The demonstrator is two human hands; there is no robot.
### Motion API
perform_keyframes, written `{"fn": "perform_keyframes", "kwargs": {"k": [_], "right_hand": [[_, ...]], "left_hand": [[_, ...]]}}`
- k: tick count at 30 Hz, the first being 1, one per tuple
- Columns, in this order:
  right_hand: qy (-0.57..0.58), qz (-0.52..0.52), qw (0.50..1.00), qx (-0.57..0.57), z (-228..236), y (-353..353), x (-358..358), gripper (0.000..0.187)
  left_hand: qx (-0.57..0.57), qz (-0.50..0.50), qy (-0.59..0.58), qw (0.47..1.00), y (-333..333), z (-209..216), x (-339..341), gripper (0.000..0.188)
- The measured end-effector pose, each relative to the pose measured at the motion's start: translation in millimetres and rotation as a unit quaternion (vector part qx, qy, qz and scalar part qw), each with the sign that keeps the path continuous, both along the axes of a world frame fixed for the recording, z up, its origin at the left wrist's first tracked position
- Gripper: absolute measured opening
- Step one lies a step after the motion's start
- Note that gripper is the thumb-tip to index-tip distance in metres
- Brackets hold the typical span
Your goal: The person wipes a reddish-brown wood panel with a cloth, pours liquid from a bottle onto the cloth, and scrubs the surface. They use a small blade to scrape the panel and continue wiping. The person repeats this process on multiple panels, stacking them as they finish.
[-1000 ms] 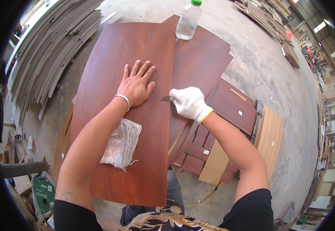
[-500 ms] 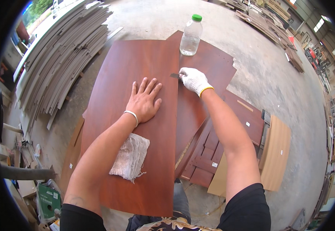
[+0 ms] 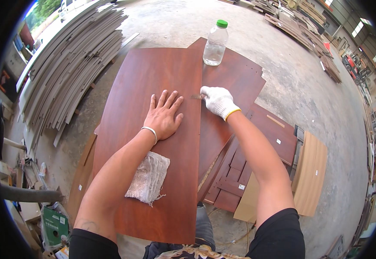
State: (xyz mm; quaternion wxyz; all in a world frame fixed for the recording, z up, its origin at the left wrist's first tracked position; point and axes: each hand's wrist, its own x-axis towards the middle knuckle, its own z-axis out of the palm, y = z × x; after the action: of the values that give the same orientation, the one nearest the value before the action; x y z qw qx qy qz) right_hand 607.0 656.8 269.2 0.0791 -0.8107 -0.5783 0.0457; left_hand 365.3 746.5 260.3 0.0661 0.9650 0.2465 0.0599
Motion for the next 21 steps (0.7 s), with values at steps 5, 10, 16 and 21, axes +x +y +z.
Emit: {"fn": "perform_keyframes", "kwargs": {"k": [5, 10, 16, 21], "right_hand": [[0.033, 0.034, 0.998, -0.03, 6.2, -18.9, -10.3, 0.02], [0.061, -0.002, 0.998, -0.033, 13.1, -12.3, 2.5, 0.023], [0.053, -0.028, 0.998, 0.025, 3.7, -9.7, -4.5, 0.021], [0.064, -0.034, 0.997, 0.033, 1.8, -9.3, -1.4, 0.018]], "left_hand": [[0.001, 0.003, 0.004, 1.0, 0.9, -0.1, -2.1, 0.065], [-0.001, 0.001, 0.001, 1.0, -0.9, 2.0, 1.3, 0.065], [0.002, 0.002, -0.003, 1.0, -0.1, 0.9, -0.6, 0.064], [0.003, -0.001, -0.014, 1.0, 0.4, -1.2, -0.6, 0.063]]}}
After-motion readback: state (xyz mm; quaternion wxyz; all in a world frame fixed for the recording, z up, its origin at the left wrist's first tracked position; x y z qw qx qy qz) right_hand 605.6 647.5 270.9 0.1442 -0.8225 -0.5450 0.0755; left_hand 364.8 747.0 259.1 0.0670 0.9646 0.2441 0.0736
